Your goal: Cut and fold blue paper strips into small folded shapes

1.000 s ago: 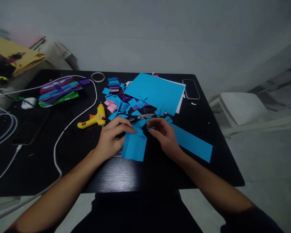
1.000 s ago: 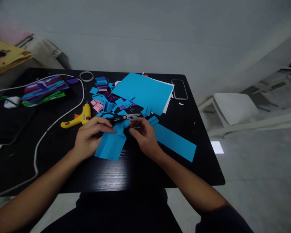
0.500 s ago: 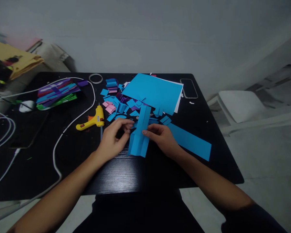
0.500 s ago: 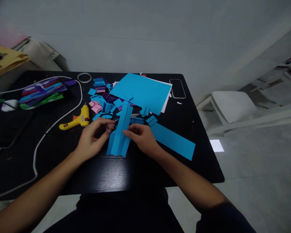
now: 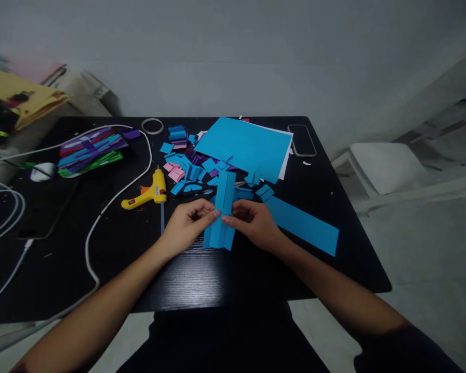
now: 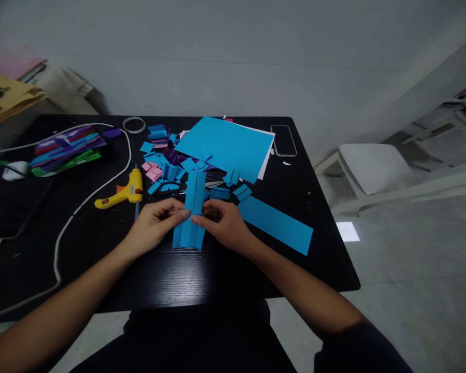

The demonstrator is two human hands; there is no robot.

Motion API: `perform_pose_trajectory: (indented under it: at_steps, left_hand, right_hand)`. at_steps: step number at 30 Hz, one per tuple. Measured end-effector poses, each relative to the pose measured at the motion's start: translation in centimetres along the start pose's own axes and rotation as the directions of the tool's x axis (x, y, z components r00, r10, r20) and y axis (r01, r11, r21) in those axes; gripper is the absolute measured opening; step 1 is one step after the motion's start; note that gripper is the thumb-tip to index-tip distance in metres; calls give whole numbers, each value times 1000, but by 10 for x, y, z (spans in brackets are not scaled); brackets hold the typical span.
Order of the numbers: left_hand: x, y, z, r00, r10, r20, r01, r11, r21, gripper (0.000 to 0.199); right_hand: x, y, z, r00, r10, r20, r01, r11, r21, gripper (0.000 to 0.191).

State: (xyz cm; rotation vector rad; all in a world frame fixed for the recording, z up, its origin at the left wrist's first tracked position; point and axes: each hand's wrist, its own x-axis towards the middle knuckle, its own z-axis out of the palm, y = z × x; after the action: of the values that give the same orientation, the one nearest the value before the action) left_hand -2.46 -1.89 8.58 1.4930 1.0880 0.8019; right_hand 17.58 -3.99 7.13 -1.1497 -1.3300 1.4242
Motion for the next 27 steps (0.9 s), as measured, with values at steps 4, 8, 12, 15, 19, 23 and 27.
perform_pose_trajectory:
  at_steps: [4, 8, 12, 15, 19, 23, 27]
  left_hand:
    - [-2, -2, 0, 992, 117, -39, -116, 993, 27, 22]
    - [-4, -3, -3, 959, 270, -80, -259, 957, 127, 23]
    - [-4, -4, -5, 939, 327, -104, -305, 934, 189, 22]
    - [-4, -5, -4, 933, 339, -116, -310, 926, 213, 20]
    - [-4, -2, -4, 923, 373, -98, -339, 906, 255, 13]
    - [-5, 3, -5, 875, 482, -29, -464, 856, 229, 3]
    - [-8, 3, -7, 840, 542, -36, -521, 823, 226, 5]
  right_hand:
    - [-2, -2, 0, 998, -54, -23, 53, 997, -61, 33]
    - [-3, -5, -2, 985, -158, -64, 141, 966, -215, 35]
    - [-3, -6, -4, 979, -197, -58, 174, 945, -276, 35]
    - [-3, -6, -4, 977, -206, -59, 179, 936, -304, 35]
    - [-5, -5, -4, 941, -338, -33, 295, 862, -413, 22]
    - [-6, -3, -5, 798, -600, 62, 554, 688, -469, 9]
    - [-8, 1, -6, 699, -711, 76, 657, 597, -460, 17]
